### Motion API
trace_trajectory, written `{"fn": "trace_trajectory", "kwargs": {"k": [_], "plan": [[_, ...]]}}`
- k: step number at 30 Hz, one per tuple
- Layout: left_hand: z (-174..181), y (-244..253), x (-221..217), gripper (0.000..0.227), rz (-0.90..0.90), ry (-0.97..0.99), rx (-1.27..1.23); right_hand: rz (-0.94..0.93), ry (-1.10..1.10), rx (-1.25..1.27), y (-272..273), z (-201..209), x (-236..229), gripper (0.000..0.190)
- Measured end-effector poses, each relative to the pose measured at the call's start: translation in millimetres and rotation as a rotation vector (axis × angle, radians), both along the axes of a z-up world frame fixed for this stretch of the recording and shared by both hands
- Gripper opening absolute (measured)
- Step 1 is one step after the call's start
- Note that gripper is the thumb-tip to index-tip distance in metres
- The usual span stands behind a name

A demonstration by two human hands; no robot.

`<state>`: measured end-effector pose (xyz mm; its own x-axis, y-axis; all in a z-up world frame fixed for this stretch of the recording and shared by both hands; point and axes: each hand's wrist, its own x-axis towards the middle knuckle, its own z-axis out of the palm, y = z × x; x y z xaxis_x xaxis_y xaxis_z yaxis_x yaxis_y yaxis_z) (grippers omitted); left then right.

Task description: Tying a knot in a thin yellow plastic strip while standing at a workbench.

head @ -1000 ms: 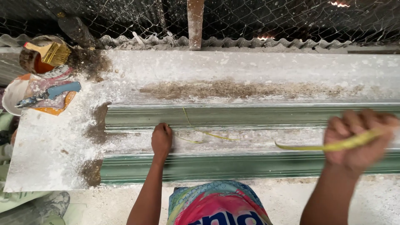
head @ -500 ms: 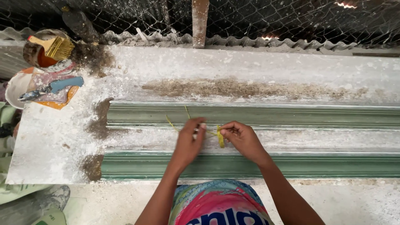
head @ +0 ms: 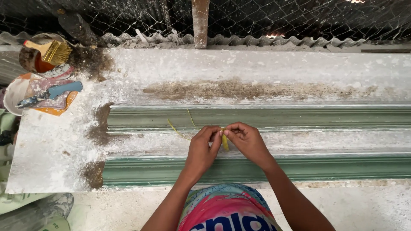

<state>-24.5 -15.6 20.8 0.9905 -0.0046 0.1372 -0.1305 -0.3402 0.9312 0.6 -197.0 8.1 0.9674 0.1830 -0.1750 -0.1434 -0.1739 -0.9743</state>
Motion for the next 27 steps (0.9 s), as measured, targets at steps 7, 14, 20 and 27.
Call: {"fn": "trace_trajectory", "kwargs": {"k": [7,14,20,27], "plan": [[6,-5,-2,0.013,0.058,-0.007,0.066,0.011,-0.139,-0.152,9,7,0,0.014],[5,-3,0,0.012,0.113,-0.011,0.056,0.059,-0.317,-0.284,22,17,4,0.010],[-18,7,11,0.018,0.195,0.175,-0.038,0.165,-0.626,-0.135,6,27,0,0.007],[-108,65,28,0.023,0.389,0.178,0.215,-0.048,-0.740,0.540,-170,90,-18,0.023]]}}
